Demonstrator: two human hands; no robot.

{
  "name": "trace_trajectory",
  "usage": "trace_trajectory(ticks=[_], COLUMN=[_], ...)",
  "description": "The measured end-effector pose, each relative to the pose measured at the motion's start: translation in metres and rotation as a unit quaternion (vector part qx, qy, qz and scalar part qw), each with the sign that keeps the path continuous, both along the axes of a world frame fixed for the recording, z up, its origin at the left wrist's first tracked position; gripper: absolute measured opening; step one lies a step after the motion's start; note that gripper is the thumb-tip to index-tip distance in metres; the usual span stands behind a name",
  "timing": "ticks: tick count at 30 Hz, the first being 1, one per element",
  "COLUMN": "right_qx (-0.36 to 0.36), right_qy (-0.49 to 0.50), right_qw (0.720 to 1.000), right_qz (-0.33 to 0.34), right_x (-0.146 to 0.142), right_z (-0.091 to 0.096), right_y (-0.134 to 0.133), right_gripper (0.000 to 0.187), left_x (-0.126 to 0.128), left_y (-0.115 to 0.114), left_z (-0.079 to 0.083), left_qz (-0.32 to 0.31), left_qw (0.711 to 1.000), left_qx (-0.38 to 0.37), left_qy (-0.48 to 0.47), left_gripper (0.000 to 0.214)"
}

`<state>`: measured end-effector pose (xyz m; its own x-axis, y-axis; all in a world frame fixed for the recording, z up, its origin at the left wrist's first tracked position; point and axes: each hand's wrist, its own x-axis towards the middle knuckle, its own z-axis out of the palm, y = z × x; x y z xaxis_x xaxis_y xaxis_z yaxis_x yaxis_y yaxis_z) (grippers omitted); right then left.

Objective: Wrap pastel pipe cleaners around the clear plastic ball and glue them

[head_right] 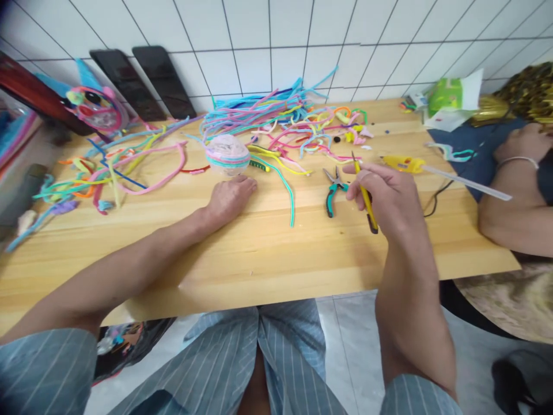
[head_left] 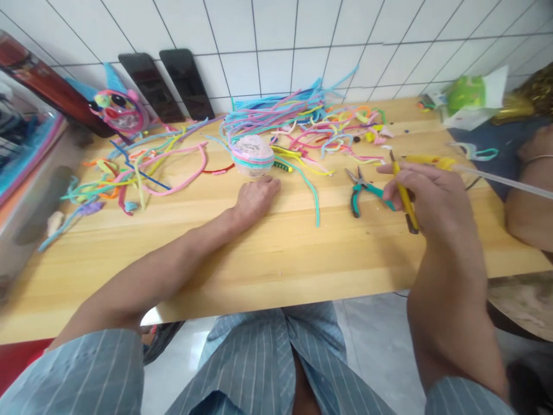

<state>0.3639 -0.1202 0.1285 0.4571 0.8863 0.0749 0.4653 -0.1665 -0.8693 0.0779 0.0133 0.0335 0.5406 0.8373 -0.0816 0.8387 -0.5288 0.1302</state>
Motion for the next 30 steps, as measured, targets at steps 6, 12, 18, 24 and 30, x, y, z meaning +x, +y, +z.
trace_trajectory(ticks=[6,12,18,24,30], right_qx=[-0.115,-0.190,-0.208,-0.196,-0.200], right_qy=[-0.185,-0.321,-0.318,-0.335,-0.282], right_qw=[0.972,0.925,0.923,0.916,0.925], right_qz=[-0.085,-0.076,-0.057,-0.100,-0.158], right_x=[0.026,0.039,0.048,0.062,0.095], right_z=[-0.019,-0.038,-0.052,-0.065,-0.076], right_y=[-0.004,0.010,0.019,0.011,-0.009], right_gripper=[0.026,0.023,0.021,0.036,0.046], left_x=[0.009,0.003,-0.017,-0.021,-0.022], left_y=[0.012,0.004,0.005,0.018,0.019], left_z=[-0.008,-0.005,-0.005,-0.017,-0.021], left_qz=[0.000,0.014,0.017,-0.018,0.007], left_qw=[1.000,0.998,0.984,0.968,0.964], left_qx=[-0.006,-0.016,-0.005,-0.015,-0.031], left_qy=[-0.004,-0.060,-0.179,-0.251,-0.264], left_gripper=[0.036,0.030,0.027,0.030,0.016])
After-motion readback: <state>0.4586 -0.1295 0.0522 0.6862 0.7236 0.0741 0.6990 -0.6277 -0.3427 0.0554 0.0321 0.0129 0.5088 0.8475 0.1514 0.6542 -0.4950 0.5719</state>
